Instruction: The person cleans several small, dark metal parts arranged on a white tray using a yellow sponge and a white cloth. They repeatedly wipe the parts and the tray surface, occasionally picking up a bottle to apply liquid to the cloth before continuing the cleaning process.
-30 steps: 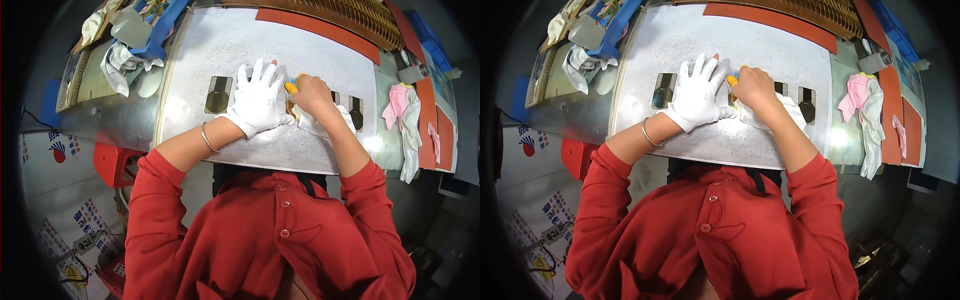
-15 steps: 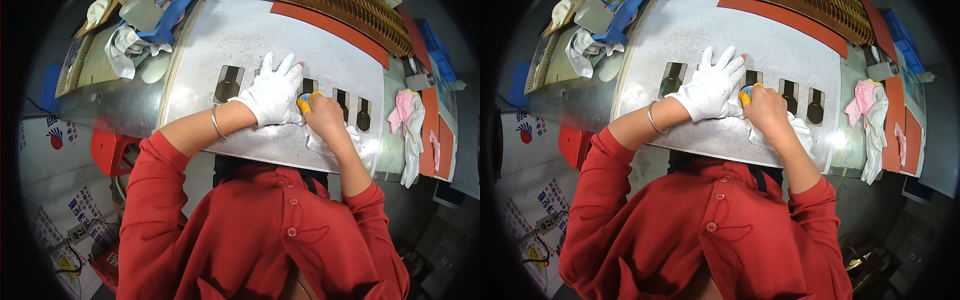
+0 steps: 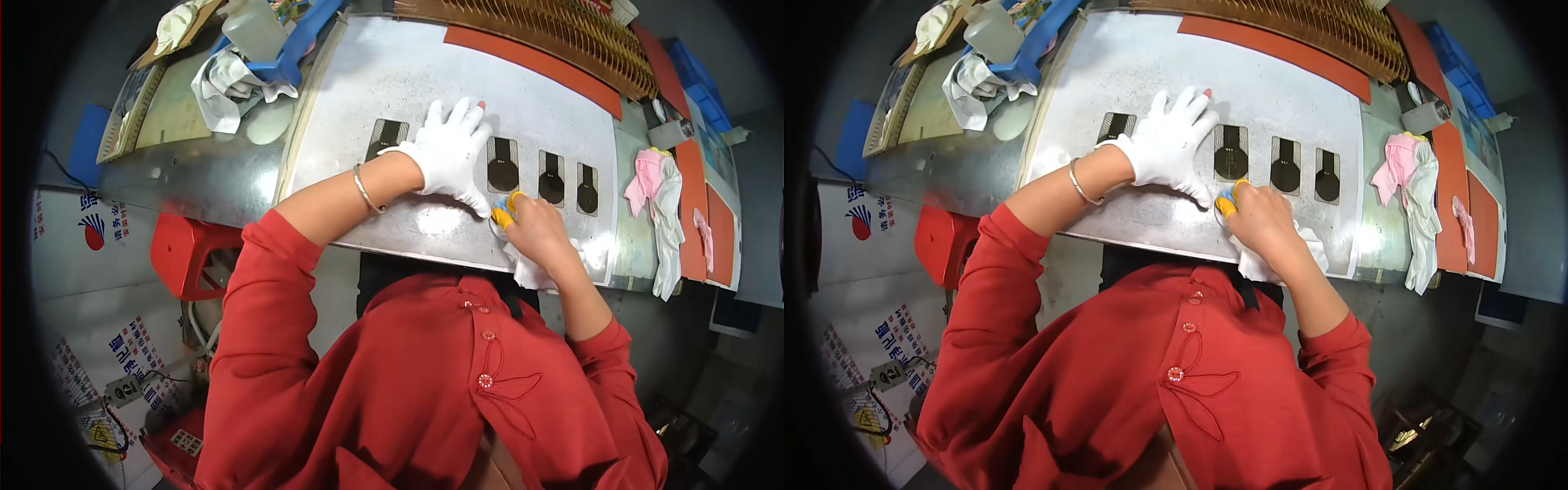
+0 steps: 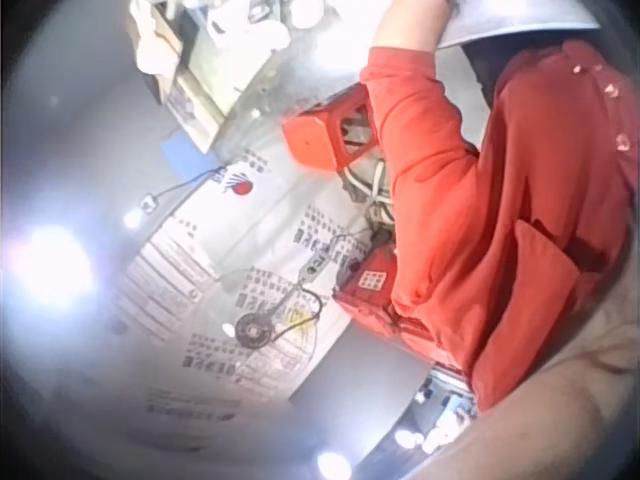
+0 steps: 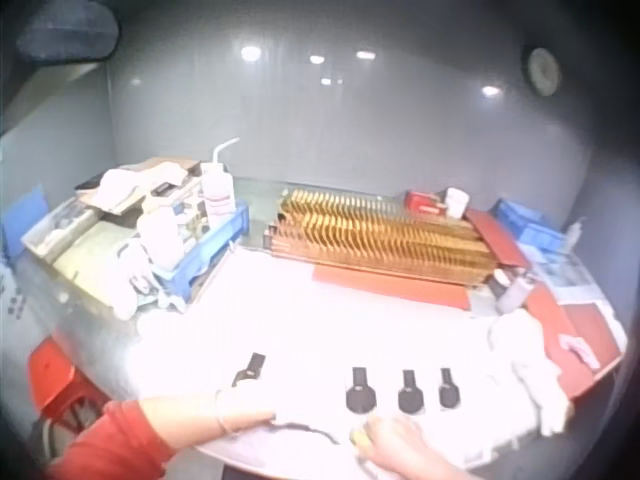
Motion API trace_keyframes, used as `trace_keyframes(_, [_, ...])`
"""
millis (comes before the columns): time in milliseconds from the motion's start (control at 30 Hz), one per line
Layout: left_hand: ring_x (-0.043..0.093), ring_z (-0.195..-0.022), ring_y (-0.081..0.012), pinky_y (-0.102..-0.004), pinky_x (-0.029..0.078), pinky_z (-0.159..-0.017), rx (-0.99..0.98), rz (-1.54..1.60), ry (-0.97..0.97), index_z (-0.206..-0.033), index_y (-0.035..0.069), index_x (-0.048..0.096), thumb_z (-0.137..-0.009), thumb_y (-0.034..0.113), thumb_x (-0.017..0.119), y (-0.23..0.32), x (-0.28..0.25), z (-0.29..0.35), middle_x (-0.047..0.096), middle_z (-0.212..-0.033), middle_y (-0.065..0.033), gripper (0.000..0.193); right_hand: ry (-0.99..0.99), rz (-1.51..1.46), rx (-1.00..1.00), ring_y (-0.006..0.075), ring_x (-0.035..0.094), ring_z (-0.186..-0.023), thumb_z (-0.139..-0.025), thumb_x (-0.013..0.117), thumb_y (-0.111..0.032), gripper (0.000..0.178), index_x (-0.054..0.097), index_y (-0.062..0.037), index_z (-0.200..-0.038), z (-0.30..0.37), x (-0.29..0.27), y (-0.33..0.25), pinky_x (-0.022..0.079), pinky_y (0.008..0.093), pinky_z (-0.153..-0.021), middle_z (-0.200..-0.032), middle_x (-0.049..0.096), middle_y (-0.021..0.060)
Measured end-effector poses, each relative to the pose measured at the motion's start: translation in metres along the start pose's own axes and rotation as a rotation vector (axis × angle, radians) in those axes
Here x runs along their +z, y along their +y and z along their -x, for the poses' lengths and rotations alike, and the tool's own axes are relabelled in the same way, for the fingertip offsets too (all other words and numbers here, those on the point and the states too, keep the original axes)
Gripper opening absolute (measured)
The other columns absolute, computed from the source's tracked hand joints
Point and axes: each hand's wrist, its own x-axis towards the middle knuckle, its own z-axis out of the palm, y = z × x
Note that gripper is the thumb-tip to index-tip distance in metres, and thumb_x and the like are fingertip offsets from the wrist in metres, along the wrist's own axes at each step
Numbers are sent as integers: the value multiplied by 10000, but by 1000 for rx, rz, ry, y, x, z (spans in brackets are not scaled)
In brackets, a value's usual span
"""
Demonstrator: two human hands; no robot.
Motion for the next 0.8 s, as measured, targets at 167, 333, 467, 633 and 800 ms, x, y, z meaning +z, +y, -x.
trace_keyframes(167, [228, -1285, -369, -525, 178, -1017, -96, 0, 55, -1236, 1, 389, -517, 611, 698, -40, -18, 42, 319, -1350, -218, 993, 84, -59, -16, 404, 587, -707, -773, 570, -238, 252, 576, 14, -767, -29, -37, -33, 462, 471, -631, -723, 598, 241])
trace_keyframes(333, [213, -1296, -372, -528, 148, -1037, -162, -47, 46, -1244, 20, 442, -548, 641, 666, -52, -7, 61, 324, -1356, -185, 959, 57, -78, 2, 383, 604, -752, -734, 562, -159, 193, 609, 15, -801, -96, -13, -52, 471, 445, -676, -769, 616, 233])
trace_keyframes(467, [218, -1292, -372, -544, 140, -1027, -171, -36, 115, -1246, 16, 448, -581, 630, 648, -50, -2, 62, 331, -1352, -176, 926, 26, -62, -1, 373, 612, -769, -731, 568, -159, 188, 616, 9, -800, -126, 1, -58, 477, 430, -686, -801, 624, 226])
trace_keyframes(633, [204, -1298, -373, -560, 140, -1020, -241, 19, 76, -1236, 30, 463, -578, 520, 714, -44, -4, 55, 307, -1371, -158, 858, 18, -36, 65, 347, 623, -778, -718, 593, -164, 198, 621, 15, -799, -132, 11, -63, 490, 412, -705, -804, 630, 212])
trace_keyframes(800, [187, -1305, -373, -580, 130, -1013, -204, 55, 56, -1223, 40, 480, -566, 518, 720, -48, -2, 54, 294, -1383, -146, 847, -33, -68, 49, 353, 627, -756, -681, 586, -104, 169, 617, 32, -777, -116, 11, -69, 497, 416, -668, -783, 626, 220])
